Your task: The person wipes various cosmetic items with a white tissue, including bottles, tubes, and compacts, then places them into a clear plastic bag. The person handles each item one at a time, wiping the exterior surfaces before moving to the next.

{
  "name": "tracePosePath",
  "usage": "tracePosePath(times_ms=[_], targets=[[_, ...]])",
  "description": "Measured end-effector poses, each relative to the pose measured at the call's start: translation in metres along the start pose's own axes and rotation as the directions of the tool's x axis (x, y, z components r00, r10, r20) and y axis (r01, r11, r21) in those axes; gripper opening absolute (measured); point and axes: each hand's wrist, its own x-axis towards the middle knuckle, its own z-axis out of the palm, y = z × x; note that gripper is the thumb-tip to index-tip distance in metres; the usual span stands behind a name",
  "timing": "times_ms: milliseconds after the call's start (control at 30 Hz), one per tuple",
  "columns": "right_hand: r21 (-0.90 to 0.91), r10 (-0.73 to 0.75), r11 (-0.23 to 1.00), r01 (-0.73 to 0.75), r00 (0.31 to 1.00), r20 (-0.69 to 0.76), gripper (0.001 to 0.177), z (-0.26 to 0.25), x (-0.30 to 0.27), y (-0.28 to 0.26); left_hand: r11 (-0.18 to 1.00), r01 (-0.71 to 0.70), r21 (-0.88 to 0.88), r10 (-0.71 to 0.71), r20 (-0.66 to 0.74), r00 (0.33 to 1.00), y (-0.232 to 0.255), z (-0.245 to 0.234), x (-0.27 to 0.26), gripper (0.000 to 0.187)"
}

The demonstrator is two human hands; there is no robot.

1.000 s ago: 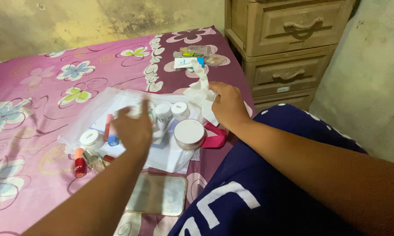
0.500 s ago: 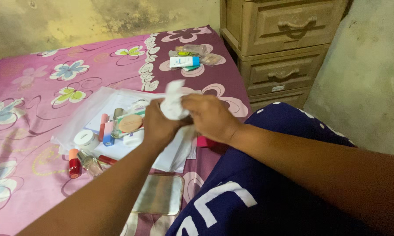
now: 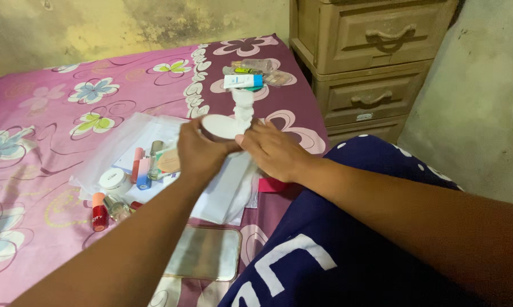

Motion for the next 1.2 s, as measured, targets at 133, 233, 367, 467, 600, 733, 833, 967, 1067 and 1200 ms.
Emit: tracePosePath(times_ms=[133,233,367,467,600,733,833,967,1067,1200], targets=[[0.019,-0.008,1.000,0.006,0.996,0.085,0.046,-0.004,-0.009,-0.018,0.999,-0.028,0.023,0.030,-0.080,0.996,-0.008,-0.007,0.014,0.081],[0.055,-0.062,0.997,0.056,0.992,0.111,0.047,-0.006,-0.011,-0.024,0.994,0.036,0.099,-0.035,-0.008,0.999,-0.014,0.000,0.012,0.062],[0.099,-0.184,0.978,0.182,0.983,0.018,0.047,-0.003,-0.007,-0.022,0.987,-0.162,-0.001,0.162,0.092,0.983,-0.015,0.016,-0.002,0.057],[0.086,-0.130,0.987,0.134,0.990,-0.048,0.047,-0.002,-0.002,-0.016,0.995,0.004,0.100,-0.009,0.045,0.999,-0.008,0.024,-0.008,0.076],[0.025,0.226,0.974,-0.227,0.974,0.020,0.045,-0.003,-0.002,-0.011,0.999,-0.041,-0.031,0.042,0.046,0.998,0.000,0.019,-0.006,0.074],[0.066,-0.057,0.996,0.061,0.997,-0.050,0.044,-0.004,-0.006,-0.015,0.998,-0.064,-0.026,0.063,-0.036,0.997,0.000,0.002,0.003,0.065],[0.043,-0.108,0.993,0.106,0.994,0.036,0.044,-0.004,-0.010,-0.021,0.999,0.009,-0.031,-0.010,-0.016,1.000,-0.003,-0.001,0.005,0.047],[0.081,-0.092,0.993,0.084,0.991,0.100,0.044,-0.004,-0.010,-0.022,0.995,0.020,0.096,-0.010,-0.096,0.995,-0.005,0.014,-0.002,0.041],[0.060,-0.202,0.977,0.206,0.977,-0.065,0.046,0.001,-0.004,-0.014,0.994,-0.091,-0.068,0.089,-0.025,0.996,-0.002,0.025,-0.009,0.048],[0.144,-0.033,0.988,0.059,0.985,-0.172,0.053,0.010,-0.004,0.012,0.999,-0.037,0.030,0.036,0.034,0.999,0.006,0.027,-0.015,0.061]])
